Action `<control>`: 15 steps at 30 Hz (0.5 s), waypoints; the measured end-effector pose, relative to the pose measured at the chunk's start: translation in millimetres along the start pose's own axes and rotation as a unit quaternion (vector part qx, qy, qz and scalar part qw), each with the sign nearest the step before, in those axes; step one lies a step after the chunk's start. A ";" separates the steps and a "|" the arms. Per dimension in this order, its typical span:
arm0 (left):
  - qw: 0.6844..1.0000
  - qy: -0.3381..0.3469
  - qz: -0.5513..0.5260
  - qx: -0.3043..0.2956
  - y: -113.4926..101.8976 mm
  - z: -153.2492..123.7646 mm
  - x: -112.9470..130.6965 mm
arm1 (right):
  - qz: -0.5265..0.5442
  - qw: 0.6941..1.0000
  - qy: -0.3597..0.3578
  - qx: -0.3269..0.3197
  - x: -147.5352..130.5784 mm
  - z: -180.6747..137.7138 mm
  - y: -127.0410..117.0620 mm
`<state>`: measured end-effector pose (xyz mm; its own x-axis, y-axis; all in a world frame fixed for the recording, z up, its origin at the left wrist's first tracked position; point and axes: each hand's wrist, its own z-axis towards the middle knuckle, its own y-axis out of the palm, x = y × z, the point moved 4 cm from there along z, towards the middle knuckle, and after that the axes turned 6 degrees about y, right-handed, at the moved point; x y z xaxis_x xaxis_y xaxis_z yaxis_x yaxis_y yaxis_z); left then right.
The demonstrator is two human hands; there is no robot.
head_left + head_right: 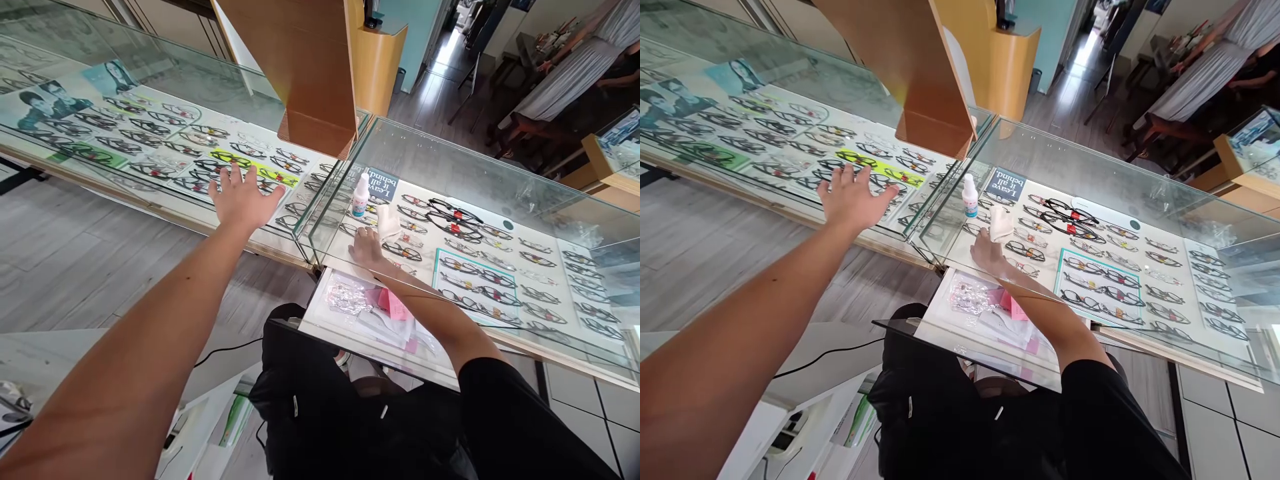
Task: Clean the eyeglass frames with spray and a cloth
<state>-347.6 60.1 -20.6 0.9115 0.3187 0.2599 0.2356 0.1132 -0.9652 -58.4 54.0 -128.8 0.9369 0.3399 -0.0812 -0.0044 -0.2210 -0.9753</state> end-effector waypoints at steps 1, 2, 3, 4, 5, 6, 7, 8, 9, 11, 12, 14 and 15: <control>1.000 0.000 -0.004 -0.002 0.2 0.4 -0.3 | -0.001 1.000 -0.002 -0.001 -0.4 -1.8 -3.3; 1.000 0.000 -0.007 -0.004 0.3 0.8 -0.5 | -0.002 1.000 -0.006 -0.002 -1.0 -4.3 -6.8; 1.000 -0.001 -0.007 -0.005 0.2 1.1 -0.6 | -0.001 1.000 -0.011 -0.005 -1.8 -7.6 -10.3; 1.000 -0.002 -0.005 -0.004 -0.1 1.4 -0.5 | 0.001 1.000 -0.016 -0.007 -2.7 -11.9 -13.5; 1.000 -0.003 -0.001 -0.002 -0.7 1.5 -0.1 | 0.004 1.000 -0.021 -0.010 -3.9 -17.4 -16.1; 1.000 -0.002 0.003 0.000 -1.3 1.4 0.6 | 0.007 0.999 -0.027 -0.016 -5.4 -24.3 -18.0; 1.000 -0.001 0.008 0.001 -2.0 1.2 1.5 | 0.010 0.999 -0.033 -0.025 -7.1 -32.8 -19.2; 1.000 0.000 0.012 0.002 -2.6 0.8 2.3 | 0.014 0.998 -0.041 -0.035 -8.9 -43.2 -20.3; 1.000 0.000 0.014 0.001 -3.1 0.5 3.0 | 0.017 0.997 -0.050 -0.048 -10.8 -55.4 -21.5; 1.000 0.000 0.018 0.000 -3.8 0.2 3.9 | 0.032 0.993 -0.080 -0.077 -14.5 -85.3 -27.5; 1.000 0.001 0.018 0.000 -4.1 0.4 4.2 | 0.047 0.989 -0.100 -0.095 -16.2 -102.4 -33.4; 1.000 0.004 0.018 0.001 -4.3 1.2 4.7 | 0.100 0.972 -0.147 -0.152 -18.1 -138.6 -52.0; 1.000 0.005 0.017 0.000 -4.2 1.7 5.0 | 0.116 0.966 -0.153 -0.172 -16.2 -154.9 -65.3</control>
<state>-344.6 62.8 -15.2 0.9223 0.3129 0.2266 0.2044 0.1025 -0.9735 -19.2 -78.6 -31.9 0.7775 0.4872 -0.3977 -0.0358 -0.5970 -0.8014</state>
